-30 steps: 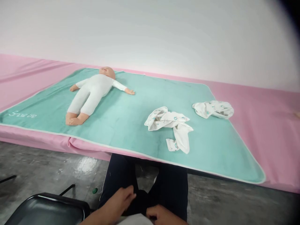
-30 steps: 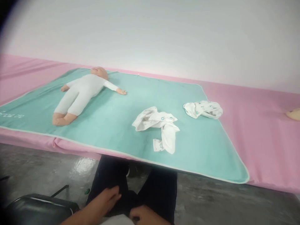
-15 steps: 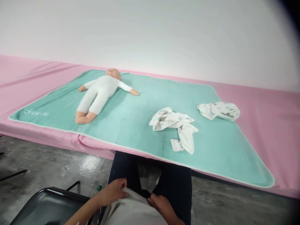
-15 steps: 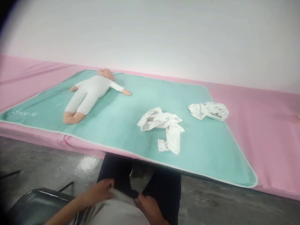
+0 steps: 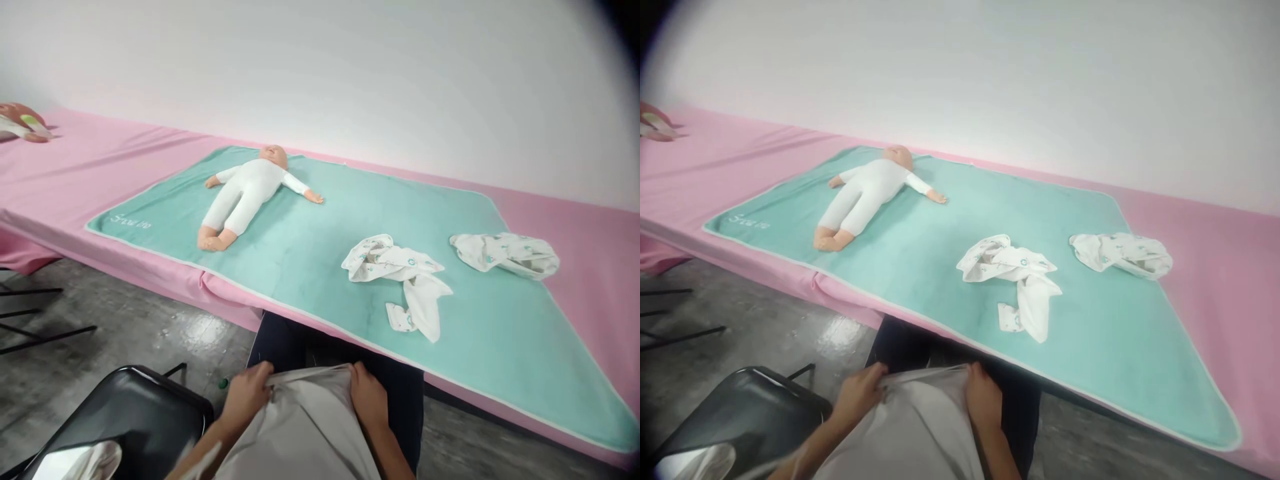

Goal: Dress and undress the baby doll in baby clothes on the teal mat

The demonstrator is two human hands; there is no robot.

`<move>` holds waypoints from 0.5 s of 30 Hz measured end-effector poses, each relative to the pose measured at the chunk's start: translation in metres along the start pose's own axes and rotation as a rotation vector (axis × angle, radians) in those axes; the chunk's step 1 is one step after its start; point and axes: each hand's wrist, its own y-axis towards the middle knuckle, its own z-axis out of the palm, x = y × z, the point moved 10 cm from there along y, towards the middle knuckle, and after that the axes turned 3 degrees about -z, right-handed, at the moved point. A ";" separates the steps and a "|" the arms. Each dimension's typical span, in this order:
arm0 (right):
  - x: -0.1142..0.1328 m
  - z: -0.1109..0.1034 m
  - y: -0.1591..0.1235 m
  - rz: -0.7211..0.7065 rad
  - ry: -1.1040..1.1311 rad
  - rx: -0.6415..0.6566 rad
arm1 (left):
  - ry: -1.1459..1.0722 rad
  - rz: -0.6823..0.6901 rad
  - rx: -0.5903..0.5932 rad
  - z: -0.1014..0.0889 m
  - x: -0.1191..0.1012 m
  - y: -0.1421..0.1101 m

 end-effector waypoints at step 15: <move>0.065 -0.019 -0.044 -0.165 0.903 0.387 | 0.229 0.638 0.246 0.116 -0.130 0.010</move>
